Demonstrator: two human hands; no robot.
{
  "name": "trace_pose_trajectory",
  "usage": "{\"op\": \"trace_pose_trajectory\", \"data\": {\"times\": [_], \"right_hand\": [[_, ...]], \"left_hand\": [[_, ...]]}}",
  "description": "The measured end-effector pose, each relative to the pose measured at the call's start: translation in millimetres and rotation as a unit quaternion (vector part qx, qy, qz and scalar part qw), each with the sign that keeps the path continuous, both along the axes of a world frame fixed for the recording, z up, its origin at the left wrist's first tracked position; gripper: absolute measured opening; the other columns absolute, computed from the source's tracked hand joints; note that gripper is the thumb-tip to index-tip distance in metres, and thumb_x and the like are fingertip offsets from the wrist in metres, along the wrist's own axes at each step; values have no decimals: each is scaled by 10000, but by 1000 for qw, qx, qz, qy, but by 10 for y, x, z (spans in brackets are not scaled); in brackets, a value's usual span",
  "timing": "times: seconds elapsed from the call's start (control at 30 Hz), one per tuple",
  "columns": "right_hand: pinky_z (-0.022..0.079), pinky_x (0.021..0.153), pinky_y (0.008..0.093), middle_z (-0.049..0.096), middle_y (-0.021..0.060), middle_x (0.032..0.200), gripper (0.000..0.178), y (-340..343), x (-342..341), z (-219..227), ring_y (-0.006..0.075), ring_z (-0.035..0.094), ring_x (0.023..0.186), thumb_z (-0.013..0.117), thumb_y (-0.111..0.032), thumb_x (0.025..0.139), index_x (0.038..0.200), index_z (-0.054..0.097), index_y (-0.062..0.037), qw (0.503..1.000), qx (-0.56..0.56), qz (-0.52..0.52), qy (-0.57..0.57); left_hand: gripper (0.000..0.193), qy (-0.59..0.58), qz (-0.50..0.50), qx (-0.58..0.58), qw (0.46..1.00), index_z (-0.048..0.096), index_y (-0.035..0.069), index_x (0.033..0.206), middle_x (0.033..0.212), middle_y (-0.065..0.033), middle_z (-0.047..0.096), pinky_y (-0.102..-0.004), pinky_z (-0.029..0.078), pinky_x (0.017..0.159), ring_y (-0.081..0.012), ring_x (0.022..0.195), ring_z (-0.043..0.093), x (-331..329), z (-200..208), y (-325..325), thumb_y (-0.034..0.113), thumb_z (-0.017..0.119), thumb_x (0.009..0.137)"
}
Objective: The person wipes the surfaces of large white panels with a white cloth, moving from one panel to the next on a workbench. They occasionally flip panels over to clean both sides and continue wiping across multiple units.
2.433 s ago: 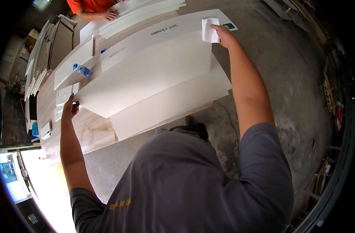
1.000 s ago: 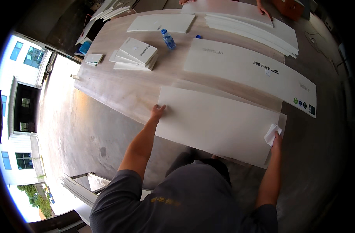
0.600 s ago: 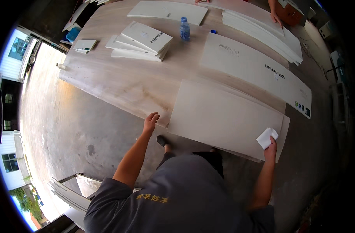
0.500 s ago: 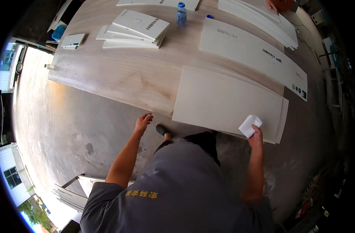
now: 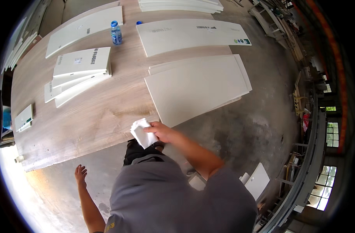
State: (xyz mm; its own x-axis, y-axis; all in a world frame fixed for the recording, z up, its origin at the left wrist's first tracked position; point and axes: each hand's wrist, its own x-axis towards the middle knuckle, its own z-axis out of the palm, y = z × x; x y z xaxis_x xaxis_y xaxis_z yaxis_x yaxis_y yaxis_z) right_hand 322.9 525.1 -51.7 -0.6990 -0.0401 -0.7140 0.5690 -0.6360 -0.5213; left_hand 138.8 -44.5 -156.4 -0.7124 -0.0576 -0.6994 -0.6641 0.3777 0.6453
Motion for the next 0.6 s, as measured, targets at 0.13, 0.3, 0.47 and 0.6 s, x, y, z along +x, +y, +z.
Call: {"op": "trace_pose_trajectory", "data": {"times": [0.13,0.3,0.47,0.6], "right_hand": [[524,918,400,667,98,1163,459,-1131,-1188,-42,213,654,1049,691,-116,903,1324,566,18,989,-62,90,98],[573,909,450,690,158,1127,379,-2028,-1890,147,277,700,1016,614,-22,897,1262,589,76,986,-74,125,77],[520,968,407,678,126,1158,426,-2519,-2028,69,256,674,1048,619,-74,886,1283,570,72,994,51,63,71],[491,1029,425,608,170,1317,573,-3021,-1941,174,303,622,1190,532,-25,862,1429,461,25,987,99,-35,124]], "left_hand": [[470,49,63,-18,997,542,60,1385,1128,-90,697,-301,516,775,-162,929,657,-68,437,-1078,334,594,1007],[588,184,165,-80,966,479,-21,1421,1253,-139,661,-313,511,880,-185,1046,632,-784,752,-1955,231,693,934],[836,311,200,-164,915,397,-45,1471,1417,-237,531,-414,460,1045,-319,1275,544,-2245,483,-2728,250,825,817],[1056,354,318,-208,855,286,-117,1499,1481,-289,426,-450,337,1155,-405,1383,417,-3568,166,-3539,264,893,723]]}}
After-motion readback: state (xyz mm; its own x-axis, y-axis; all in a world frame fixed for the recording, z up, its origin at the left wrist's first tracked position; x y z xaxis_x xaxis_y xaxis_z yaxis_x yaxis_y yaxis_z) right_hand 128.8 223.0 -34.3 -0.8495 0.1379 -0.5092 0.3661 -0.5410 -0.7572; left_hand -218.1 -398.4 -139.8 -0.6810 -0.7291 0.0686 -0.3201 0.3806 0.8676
